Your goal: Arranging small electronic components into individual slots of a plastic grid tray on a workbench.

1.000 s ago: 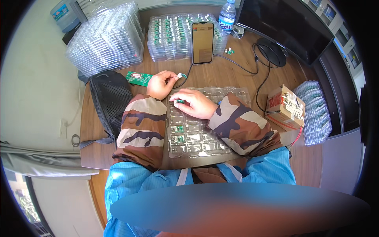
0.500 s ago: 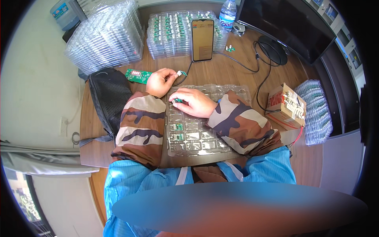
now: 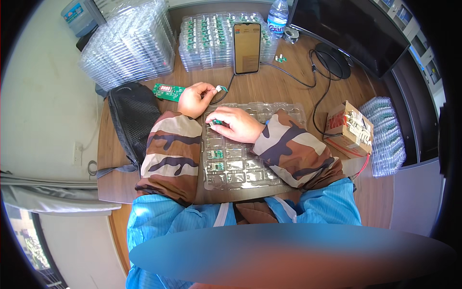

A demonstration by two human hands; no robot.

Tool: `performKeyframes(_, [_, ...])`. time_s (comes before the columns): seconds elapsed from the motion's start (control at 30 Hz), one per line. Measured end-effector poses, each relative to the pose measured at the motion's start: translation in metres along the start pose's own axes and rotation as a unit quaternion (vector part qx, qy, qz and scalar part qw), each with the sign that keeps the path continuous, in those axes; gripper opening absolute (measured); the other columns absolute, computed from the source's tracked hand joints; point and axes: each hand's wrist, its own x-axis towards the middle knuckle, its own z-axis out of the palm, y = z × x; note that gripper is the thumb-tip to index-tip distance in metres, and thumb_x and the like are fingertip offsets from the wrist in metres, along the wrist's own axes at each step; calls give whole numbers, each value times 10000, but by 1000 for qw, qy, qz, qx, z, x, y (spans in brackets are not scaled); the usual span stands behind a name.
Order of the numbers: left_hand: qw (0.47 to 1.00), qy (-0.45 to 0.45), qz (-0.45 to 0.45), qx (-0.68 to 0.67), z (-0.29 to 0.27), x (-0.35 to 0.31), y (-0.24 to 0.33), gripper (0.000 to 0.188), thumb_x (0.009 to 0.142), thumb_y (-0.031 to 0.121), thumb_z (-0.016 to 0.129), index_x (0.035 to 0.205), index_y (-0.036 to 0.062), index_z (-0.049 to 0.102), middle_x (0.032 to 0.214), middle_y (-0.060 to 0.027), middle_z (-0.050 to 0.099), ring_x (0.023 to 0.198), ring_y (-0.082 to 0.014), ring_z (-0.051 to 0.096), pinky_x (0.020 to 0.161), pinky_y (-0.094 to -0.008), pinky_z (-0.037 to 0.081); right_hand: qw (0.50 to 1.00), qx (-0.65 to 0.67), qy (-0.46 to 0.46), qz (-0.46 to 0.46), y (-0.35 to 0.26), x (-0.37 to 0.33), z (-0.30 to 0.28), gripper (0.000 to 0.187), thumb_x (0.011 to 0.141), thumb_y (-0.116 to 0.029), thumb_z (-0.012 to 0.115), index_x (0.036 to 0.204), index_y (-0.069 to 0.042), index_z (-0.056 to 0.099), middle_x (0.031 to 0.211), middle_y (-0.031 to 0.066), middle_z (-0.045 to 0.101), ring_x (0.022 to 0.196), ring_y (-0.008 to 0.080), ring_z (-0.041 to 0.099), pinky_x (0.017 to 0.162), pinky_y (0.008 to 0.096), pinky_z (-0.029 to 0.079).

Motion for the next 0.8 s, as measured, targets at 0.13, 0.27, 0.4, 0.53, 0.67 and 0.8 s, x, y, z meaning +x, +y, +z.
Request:
performKeyframes(0.13, [1000,-1,-3,3,0,0,1,122,748,142,603,777,23,598,701,-100,570,568,-176,553,522,-271,428,1000,-3,-8,17,1,0,1,170,791,-143,519,936,-54,527,847,94,537,780,269,532,686,334,432])
performKeyframes(0.27, [1000,-19,-4,15,-1,-1,1,121,758,112,609,799,0,592,711,-74,575,589,-103,539,540,-231,436,1000,-6,5,-5,1,-1,2,165,782,-153,538,919,-60,535,828,82,544,773,259,534,673,336,435])
performKeyframes(0.4, [1000,-13,-4,21,-1,0,3,117,758,109,608,797,0,592,710,-73,575,591,-103,541,541,-229,436,996,-61,6,-59,-3,-1,1,156,759,-153,571,890,-72,548,786,65,554,751,241,535,649,333,439])
performKeyframes(0.53, [1000,3,5,15,0,0,2,122,749,150,602,774,31,600,699,-100,567,571,-186,548,527,-278,427,997,-75,-17,-31,-5,1,0,149,737,-154,595,857,-78,551,733,57,559,719,231,538,627,327,442])
performKeyframes(0.67, [1000,2,14,-11,1,-1,-3,124,745,147,600,766,26,600,679,-100,565,567,-190,543,524,-281,423,996,-81,24,12,-4,0,-1,99,720,-151,609,787,-90,568,709,51,559,662,226,533,611,324,433])
performKeyframes(0.8, [1000,15,16,3,1,0,-5,127,739,150,602,760,24,603,677,-102,569,573,-197,549,528,-285,428,998,-61,32,4,0,1,2,109,704,-166,631,778,-97,590,763,34,561,764,215,525,693,328,419])
